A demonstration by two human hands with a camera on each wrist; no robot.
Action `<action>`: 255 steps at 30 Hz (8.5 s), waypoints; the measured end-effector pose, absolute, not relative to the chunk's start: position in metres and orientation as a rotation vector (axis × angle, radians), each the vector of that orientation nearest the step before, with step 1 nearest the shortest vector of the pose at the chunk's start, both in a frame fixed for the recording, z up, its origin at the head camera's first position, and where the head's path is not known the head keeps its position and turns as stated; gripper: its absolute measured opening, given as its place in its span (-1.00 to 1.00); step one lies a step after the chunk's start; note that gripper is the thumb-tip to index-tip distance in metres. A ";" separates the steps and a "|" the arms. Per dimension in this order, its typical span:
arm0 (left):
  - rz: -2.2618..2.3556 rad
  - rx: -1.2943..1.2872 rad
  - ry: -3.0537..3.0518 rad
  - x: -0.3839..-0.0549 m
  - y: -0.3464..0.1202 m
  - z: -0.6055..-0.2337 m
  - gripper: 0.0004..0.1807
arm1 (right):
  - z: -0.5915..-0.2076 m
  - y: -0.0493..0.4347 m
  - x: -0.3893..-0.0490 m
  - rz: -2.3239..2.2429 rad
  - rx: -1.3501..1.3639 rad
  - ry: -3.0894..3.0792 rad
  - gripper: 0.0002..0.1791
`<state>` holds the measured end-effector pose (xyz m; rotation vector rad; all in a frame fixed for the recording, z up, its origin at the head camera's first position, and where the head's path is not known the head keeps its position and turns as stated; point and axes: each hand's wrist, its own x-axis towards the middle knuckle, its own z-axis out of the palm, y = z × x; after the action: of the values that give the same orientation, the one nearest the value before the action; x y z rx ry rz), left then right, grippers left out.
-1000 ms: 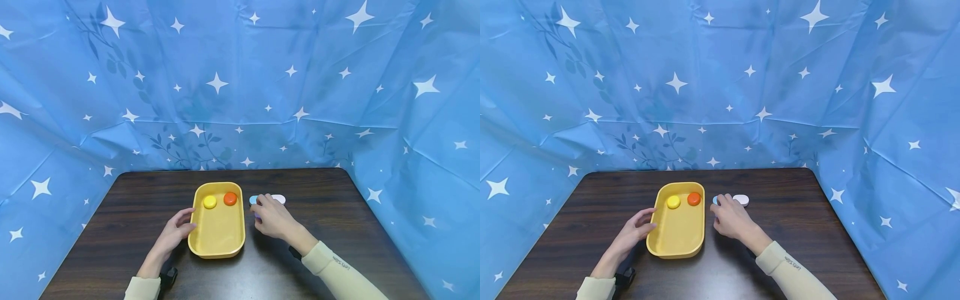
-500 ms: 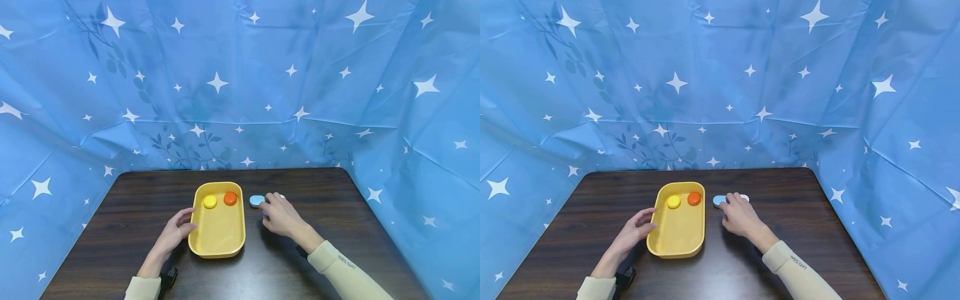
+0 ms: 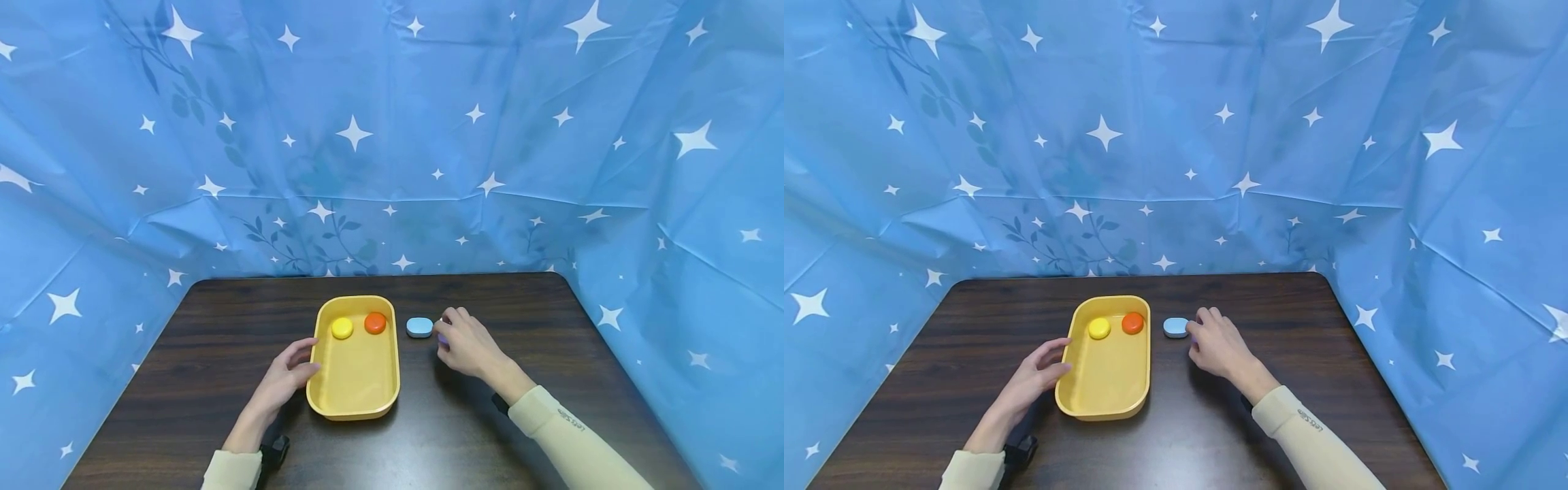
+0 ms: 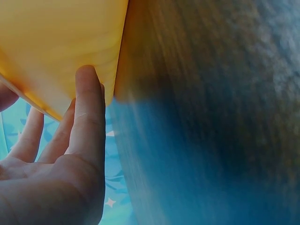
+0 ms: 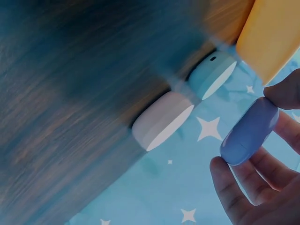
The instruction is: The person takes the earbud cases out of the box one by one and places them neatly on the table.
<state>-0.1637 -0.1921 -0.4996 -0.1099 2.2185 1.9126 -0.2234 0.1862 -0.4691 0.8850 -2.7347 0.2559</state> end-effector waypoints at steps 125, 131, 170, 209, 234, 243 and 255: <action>1.920 -0.098 2.216 -0.164 -0.193 -0.500 -0.40 | -0.478 0.247 -0.278 0.286 0.524 -3.065 -0.73; 1.928 -0.101 2.207 -0.164 -0.192 -0.502 -0.41 | -0.469 0.245 -0.278 0.378 0.484 -3.033 -0.71; 1.913 -0.117 2.231 -0.163 -0.192 -0.500 -0.41 | -0.443 0.183 -0.247 0.571 0.631 -2.805 -0.72; 1.912 -0.117 2.233 -0.164 -0.192 -0.502 -0.41 | -0.425 0.127 -0.245 0.556 0.819 -2.713 -0.76; 1.915 -0.130 2.220 -0.166 -0.192 -0.501 -0.41 | -0.426 0.089 -0.257 0.525 0.928 -2.757 -0.70; 1.915 -0.141 2.231 -0.166 -0.192 -0.502 -0.40 | -0.431 0.079 -0.258 0.522 0.928 -2.801 -0.72; 1.920 -0.136 2.233 -0.166 -0.191 -0.503 -0.41 | -0.438 0.065 -0.262 0.484 1.024 -2.757 -0.73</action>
<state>-0.1659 -0.1914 -0.5025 -0.1358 2.2330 1.9204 -0.2618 0.0652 -0.4385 1.0237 -2.7572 0.4838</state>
